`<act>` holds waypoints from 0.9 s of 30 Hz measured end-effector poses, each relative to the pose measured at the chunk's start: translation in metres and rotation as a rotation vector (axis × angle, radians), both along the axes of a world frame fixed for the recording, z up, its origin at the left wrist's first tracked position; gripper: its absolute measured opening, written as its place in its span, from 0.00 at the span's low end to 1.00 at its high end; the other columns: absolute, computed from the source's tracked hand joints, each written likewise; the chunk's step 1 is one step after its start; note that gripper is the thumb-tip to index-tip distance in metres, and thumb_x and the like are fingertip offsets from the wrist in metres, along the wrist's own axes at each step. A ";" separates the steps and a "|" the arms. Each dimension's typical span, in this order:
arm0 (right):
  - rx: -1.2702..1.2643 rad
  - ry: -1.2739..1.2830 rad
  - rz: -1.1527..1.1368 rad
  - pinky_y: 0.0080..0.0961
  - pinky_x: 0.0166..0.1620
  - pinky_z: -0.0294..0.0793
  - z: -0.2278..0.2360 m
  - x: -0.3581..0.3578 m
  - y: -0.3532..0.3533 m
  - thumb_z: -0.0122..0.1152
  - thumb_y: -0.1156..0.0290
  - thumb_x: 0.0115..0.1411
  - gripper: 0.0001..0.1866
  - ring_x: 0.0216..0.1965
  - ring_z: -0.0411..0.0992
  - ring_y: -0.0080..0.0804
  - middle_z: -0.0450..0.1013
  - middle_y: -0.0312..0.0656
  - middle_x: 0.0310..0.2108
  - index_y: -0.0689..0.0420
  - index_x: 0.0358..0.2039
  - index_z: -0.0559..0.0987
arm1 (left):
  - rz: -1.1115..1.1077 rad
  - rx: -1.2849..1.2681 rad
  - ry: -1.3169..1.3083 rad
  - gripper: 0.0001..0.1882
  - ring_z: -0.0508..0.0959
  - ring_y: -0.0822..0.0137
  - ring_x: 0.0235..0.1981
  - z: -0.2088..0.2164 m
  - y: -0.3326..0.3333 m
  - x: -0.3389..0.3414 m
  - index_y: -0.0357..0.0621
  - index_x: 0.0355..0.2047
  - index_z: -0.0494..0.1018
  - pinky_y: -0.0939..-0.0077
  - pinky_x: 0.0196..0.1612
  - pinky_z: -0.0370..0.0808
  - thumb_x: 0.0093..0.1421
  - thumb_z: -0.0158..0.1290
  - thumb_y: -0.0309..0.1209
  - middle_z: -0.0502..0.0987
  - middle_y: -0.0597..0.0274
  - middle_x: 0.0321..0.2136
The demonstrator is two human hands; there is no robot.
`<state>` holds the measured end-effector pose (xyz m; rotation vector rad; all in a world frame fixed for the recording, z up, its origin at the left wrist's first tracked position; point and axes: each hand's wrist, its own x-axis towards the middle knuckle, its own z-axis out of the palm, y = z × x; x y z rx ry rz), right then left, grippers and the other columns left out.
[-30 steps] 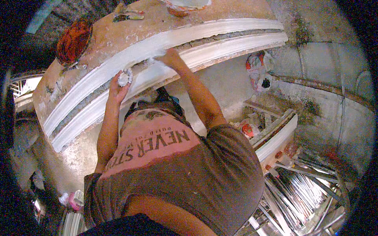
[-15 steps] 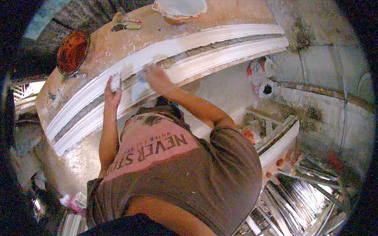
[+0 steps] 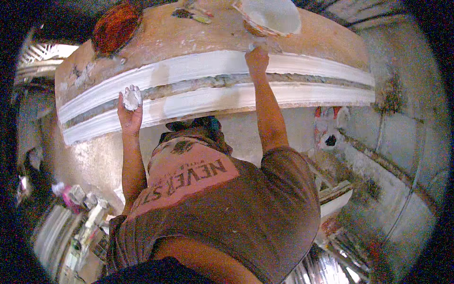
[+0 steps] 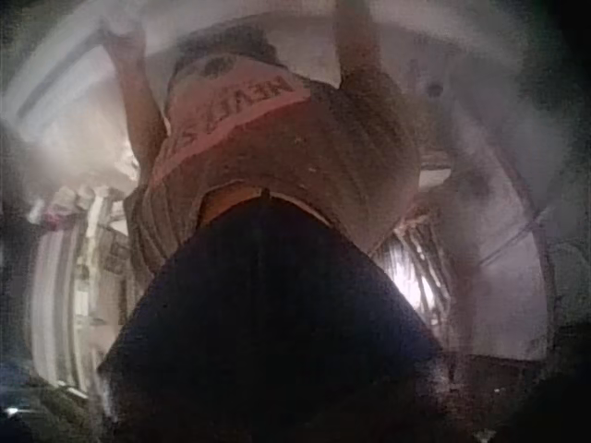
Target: The person walks to a workbench and uses a white cloth to wipe dust and residue from several long white moulding pieces laid out on the table. The person repeatedly wipes along the length of the mouldings, handling them one at a time.
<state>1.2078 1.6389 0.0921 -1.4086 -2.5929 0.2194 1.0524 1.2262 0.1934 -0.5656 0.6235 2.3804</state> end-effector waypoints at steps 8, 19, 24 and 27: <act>-0.176 -0.038 0.067 0.39 0.40 0.74 -0.002 -0.092 -0.089 0.56 0.66 0.45 0.14 0.35 0.74 0.52 0.73 0.56 0.31 0.63 0.29 0.77 | 0.040 0.094 0.030 0.14 0.74 0.65 0.42 -0.028 -0.076 -0.030 0.40 0.47 0.69 0.69 0.48 0.72 0.61 0.44 0.29 0.75 0.58 0.41; -0.302 0.002 0.109 0.39 0.42 0.73 0.014 -0.203 -0.242 0.62 0.61 0.44 0.19 0.35 0.74 0.52 0.73 0.59 0.30 0.67 0.27 0.76 | 0.091 0.043 -0.020 0.11 0.76 0.64 0.39 -0.032 -0.221 -0.095 0.37 0.40 0.71 0.70 0.46 0.74 0.60 0.47 0.30 0.76 0.57 0.36; -0.154 -0.007 0.270 0.40 0.39 0.73 -0.015 -0.239 -0.280 0.56 0.67 0.46 0.12 0.34 0.73 0.52 0.73 0.57 0.28 0.65 0.25 0.76 | 0.102 0.030 -0.055 0.11 0.75 0.63 0.40 -0.025 -0.278 -0.115 0.37 0.40 0.71 0.69 0.46 0.74 0.59 0.49 0.30 0.76 0.57 0.37; -0.124 -0.052 0.350 0.35 0.33 0.75 -0.008 -0.258 -0.311 0.64 0.60 0.43 0.20 0.31 0.75 0.47 0.74 0.56 0.28 0.67 0.26 0.77 | 0.124 -0.004 -0.069 0.11 0.75 0.63 0.41 -0.028 -0.297 -0.119 0.37 0.41 0.70 0.69 0.47 0.73 0.58 0.49 0.29 0.75 0.56 0.38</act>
